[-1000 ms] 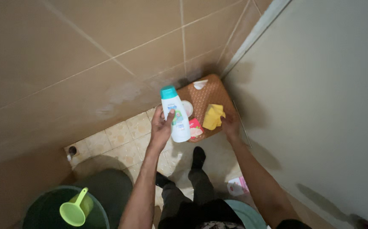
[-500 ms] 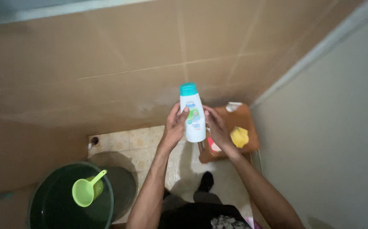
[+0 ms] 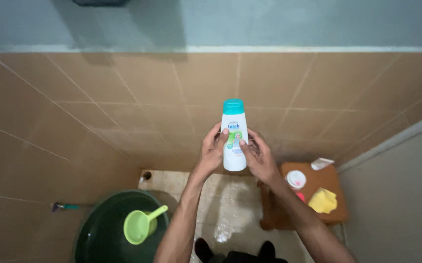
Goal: The person wipes a white bottle with a yellow sponge and places it in a wall-mounted wire rack. They then wipe a white tub and place it in the same rack. Finally, they wipe a red box and a white tube before placing them in the rack.
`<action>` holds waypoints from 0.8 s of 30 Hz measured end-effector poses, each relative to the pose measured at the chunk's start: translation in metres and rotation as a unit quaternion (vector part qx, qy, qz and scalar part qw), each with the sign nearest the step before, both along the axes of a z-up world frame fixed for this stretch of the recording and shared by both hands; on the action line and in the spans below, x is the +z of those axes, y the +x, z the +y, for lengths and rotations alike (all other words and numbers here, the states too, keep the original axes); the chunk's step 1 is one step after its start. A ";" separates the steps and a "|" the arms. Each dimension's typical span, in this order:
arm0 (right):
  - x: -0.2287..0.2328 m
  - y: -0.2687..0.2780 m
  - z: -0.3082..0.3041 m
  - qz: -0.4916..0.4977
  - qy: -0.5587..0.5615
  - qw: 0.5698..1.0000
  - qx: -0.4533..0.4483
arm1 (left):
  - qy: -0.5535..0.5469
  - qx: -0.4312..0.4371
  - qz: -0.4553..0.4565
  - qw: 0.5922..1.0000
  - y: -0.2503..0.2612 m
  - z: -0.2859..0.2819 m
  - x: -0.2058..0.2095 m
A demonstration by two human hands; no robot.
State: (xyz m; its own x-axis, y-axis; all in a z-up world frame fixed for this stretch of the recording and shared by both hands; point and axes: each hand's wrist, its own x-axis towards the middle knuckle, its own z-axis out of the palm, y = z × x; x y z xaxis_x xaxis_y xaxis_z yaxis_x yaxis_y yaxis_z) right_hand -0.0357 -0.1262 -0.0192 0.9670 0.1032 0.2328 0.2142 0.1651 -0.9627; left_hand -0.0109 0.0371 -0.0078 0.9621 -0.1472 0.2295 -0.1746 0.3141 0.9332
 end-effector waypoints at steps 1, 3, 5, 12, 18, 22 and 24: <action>0.003 0.004 0.013 -0.020 0.001 1.000 -0.002 | -0.010 -0.005 -0.013 1.000 0.003 0.014 0.003; 0.011 0.011 0.040 -0.059 0.003 0.998 -0.004 | -0.029 -0.013 -0.037 0.999 0.009 0.042 0.010; 0.025 0.014 0.063 -0.067 -0.012 0.998 -0.003 | -0.006 -0.011 -0.051 0.999 0.009 0.070 0.021; 0.090 0.027 0.122 -0.134 -0.014 0.991 0.023 | 0.028 0.005 -0.117 0.993 0.011 0.129 0.088; 0.139 0.042 0.145 -0.141 -0.046 0.989 -0.014 | 0.015 0.025 -0.165 0.986 0.008 0.156 0.145; 0.163 0.058 0.154 -0.198 0.003 0.980 0.020 | 0.063 0.054 -0.145 0.986 0.014 0.163 0.161; 0.172 0.065 0.157 -0.205 0.008 0.978 0.028 | 0.076 0.080 -0.149 0.983 0.017 0.165 0.167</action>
